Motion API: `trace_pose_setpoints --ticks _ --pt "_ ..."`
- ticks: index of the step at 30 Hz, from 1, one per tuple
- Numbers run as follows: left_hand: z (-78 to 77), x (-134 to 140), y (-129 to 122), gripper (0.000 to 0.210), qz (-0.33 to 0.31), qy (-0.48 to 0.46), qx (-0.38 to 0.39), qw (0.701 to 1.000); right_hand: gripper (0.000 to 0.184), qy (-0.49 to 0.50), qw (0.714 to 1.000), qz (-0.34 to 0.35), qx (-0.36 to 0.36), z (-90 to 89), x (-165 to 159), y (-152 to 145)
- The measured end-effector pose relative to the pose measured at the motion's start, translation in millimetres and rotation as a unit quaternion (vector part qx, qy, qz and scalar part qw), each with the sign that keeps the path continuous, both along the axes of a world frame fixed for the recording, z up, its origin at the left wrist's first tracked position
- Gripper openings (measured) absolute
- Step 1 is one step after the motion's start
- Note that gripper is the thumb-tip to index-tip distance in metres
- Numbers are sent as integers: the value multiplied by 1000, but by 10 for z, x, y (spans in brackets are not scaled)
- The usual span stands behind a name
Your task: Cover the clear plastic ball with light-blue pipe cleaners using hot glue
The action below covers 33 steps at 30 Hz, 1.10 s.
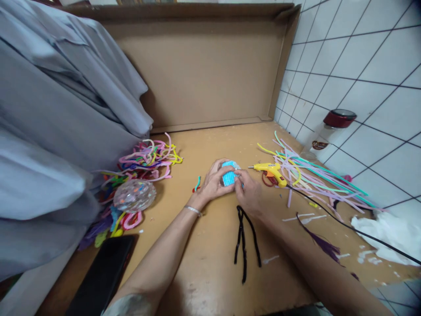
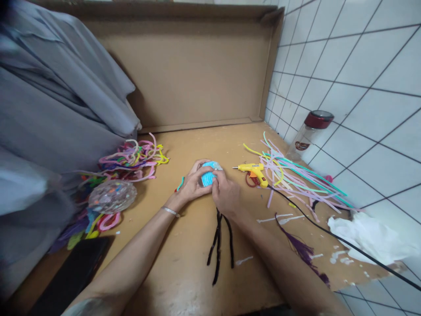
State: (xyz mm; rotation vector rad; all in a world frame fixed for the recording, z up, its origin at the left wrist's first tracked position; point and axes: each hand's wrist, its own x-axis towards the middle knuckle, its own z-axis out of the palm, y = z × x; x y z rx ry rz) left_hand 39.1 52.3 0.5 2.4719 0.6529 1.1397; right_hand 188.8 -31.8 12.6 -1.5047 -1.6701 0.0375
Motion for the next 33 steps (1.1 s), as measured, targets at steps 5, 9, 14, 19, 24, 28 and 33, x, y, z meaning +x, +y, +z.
trace_pose_setpoints --ticks 5,9,14,19,24,28,33 --pt "13 -12 -4 45 2 -4 -20 1000 29 28 1000 -2 3 24 33 -2" --pt "-6 -18 15 49 5 -13 -28 1000 31 65 995 -1 75 71 120 39" --pt "-24 -22 27 48 -2 -21 -22 1000 33 84 993 41 69 56 228 138" --pt "-18 -18 23 48 0 -14 -21 1000 32 117 991 52 48 -22 240 200" --pt "-25 -11 31 47 -6 -13 -22 1000 34 111 991 64 47 -26 226 201" --pt "-35 -8 40 47 -14 -19 -16 1000 34 110 990 76 40 -19 219 196" --pt "-35 -9 41 46 -20 -17 -16 1000 31 137 987 85 21 -30 222 210"
